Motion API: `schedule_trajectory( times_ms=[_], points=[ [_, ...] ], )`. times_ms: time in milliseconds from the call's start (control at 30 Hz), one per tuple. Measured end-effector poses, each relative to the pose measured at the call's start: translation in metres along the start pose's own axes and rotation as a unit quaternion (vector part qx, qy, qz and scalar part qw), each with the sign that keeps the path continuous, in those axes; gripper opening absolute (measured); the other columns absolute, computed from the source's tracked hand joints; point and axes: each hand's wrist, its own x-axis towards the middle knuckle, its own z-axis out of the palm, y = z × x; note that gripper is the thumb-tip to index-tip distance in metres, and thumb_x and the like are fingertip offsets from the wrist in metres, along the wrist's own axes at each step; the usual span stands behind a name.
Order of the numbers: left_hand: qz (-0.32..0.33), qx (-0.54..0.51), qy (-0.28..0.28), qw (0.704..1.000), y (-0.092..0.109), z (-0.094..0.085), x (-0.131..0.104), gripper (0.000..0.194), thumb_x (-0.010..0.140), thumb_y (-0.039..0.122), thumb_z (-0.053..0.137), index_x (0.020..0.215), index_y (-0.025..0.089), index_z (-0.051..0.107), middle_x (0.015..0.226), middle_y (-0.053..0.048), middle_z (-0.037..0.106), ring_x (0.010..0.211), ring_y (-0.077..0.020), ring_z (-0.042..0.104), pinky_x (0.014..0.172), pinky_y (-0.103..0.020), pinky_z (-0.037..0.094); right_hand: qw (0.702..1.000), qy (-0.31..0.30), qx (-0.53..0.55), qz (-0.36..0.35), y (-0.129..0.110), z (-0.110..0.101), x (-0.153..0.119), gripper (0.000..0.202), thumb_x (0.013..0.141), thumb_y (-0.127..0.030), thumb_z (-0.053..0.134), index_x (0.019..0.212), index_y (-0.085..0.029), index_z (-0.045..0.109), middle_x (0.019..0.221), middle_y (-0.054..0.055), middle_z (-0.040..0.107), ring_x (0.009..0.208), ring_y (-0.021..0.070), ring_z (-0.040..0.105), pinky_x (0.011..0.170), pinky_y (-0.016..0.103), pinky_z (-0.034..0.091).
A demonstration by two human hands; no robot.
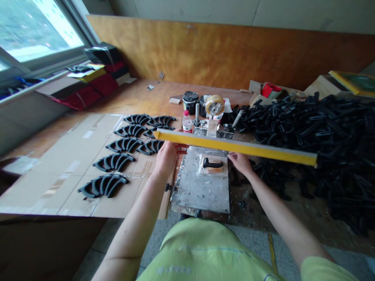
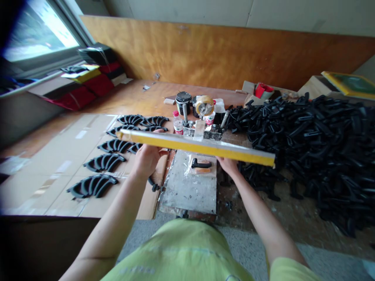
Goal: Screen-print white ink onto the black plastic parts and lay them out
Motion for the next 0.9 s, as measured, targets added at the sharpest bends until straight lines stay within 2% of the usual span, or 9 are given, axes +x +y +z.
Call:
schedule_trajectory(
  times_ms=[133, 300, 367, 433, 533, 600, 667, 767, 900],
  points=[
    [-0.049, -0.013, 0.053, 0.997, -0.027, 0.006, -0.010, 0.051, 0.084, 0.060, 0.050, 0.115, 0.020, 0.055, 0.095, -0.005, 0.068, 0.075, -0.0131, 0.064, 0.058, -0.021, 0.049, 0.984, -0.080, -0.086, -0.131, -0.027, 0.038, -0.030, 0.022, 0.080, -0.026, 0.067, 0.102, -0.022, 0.066, 0.099, 0.005, 0.065, 0.099, 0.0229, 0.056, 0.090, 0.037, 0.042],
    [-0.314, 0.025, -0.053, 0.948, -0.095, 0.005, -0.071, 0.060, 0.079, 0.064, 0.055, 0.117, 0.017, 0.057, 0.104, -0.014, 0.070, 0.080, -0.0198, 0.068, 0.056, -0.027, 0.052, 0.973, -0.035, -0.111, -0.198, -0.078, 0.051, -0.070, 0.015, 0.091, -0.029, 0.054, 0.097, -0.021, 0.066, 0.095, 0.008, 0.063, 0.098, 0.0227, 0.053, 0.089, 0.036, 0.042],
    [-0.351, 0.021, -0.038, 0.935, -0.113, -0.007, -0.089, 0.058, 0.079, 0.065, 0.054, 0.106, 0.015, 0.062, 0.102, -0.015, 0.071, 0.081, -0.0208, 0.068, 0.055, -0.026, 0.051, 0.951, -0.073, -0.091, -0.287, -0.091, 0.053, -0.087, 0.019, 0.094, -0.028, 0.049, 0.101, -0.024, 0.066, 0.095, 0.006, 0.064, 0.097, 0.0206, 0.054, 0.089, 0.033, 0.042],
    [-0.353, 0.046, 0.003, 0.934, -0.122, -0.035, -0.094, 0.055, 0.079, 0.065, 0.053, 0.090, 0.013, 0.065, 0.091, -0.014, 0.072, 0.073, -0.0192, 0.067, 0.052, -0.024, 0.048, 0.944, -0.100, -0.071, -0.306, -0.084, 0.051, -0.094, 0.023, 0.096, -0.026, 0.044, 0.103, -0.025, 0.065, 0.096, 0.004, 0.065, 0.094, 0.0176, 0.056, 0.087, 0.030, 0.043],
    [-0.323, 0.160, 0.106, 0.927, -0.127, -0.106, -0.083, 0.058, 0.080, 0.066, 0.045, 0.069, 0.012, 0.065, 0.071, -0.012, 0.070, 0.057, -0.0154, 0.060, 0.049, -0.024, 0.044, 0.988, -0.035, -0.102, -0.108, -0.034, 0.040, -0.083, 0.024, 0.096, -0.022, 0.042, 0.098, -0.020, 0.065, 0.097, 0.006, 0.067, 0.092, 0.0169, 0.060, 0.084, 0.028, 0.044],
    [-0.330, 0.262, 0.170, 0.891, -0.131, -0.155, -0.073, 0.059, 0.081, 0.064, 0.039, 0.055, 0.015, 0.059, 0.058, -0.011, 0.065, 0.047, -0.0145, 0.052, 0.045, -0.025, 0.041, 0.986, -0.012, -0.155, 0.056, 0.009, 0.034, -0.069, 0.016, 0.090, -0.022, 0.050, 0.096, -0.017, 0.065, 0.096, 0.009, 0.067, 0.091, 0.0201, 0.062, 0.081, 0.030, 0.046],
    [-0.347, 0.353, 0.178, 0.850, -0.138, -0.191, -0.065, 0.058, 0.082, 0.062, 0.034, 0.051, 0.018, 0.053, 0.050, -0.010, 0.060, 0.043, -0.0160, 0.049, 0.043, -0.027, 0.038, 0.974, -0.050, -0.172, 0.136, 0.044, 0.033, -0.058, 0.022, 0.083, -0.023, 0.060, 0.103, -0.015, 0.063, 0.099, 0.011, 0.068, 0.091, 0.0229, 0.064, 0.078, 0.031, 0.047],
    [-0.358, 0.440, 0.130, 0.814, -0.151, -0.214, -0.059, 0.054, 0.084, 0.059, 0.031, 0.050, 0.021, 0.050, 0.045, -0.009, 0.056, 0.041, -0.0197, 0.049, 0.042, -0.030, 0.037, 0.972, -0.098, -0.157, 0.145, 0.068, 0.035, -0.054, 0.044, 0.076, -0.015, 0.061, 0.120, -0.016, 0.057, 0.100, 0.011, 0.069, 0.091, 0.0234, 0.066, 0.075, 0.030, 0.048],
    [-0.350, 0.478, 0.086, 0.801, -0.146, -0.214, -0.055, 0.052, 0.079, 0.064, 0.039, 0.051, 0.022, 0.051, 0.041, -0.008, 0.054, 0.039, -0.0218, 0.049, 0.043, -0.032, 0.036, 0.979, -0.065, -0.069, 0.181, 0.065, 0.010, -0.054, 0.046, 0.071, -0.014, 0.061, 0.116, -0.022, 0.059, 0.080, 0.005, 0.070, 0.069, 0.0203, 0.067, 0.065, 0.029, 0.051]
  ],
)
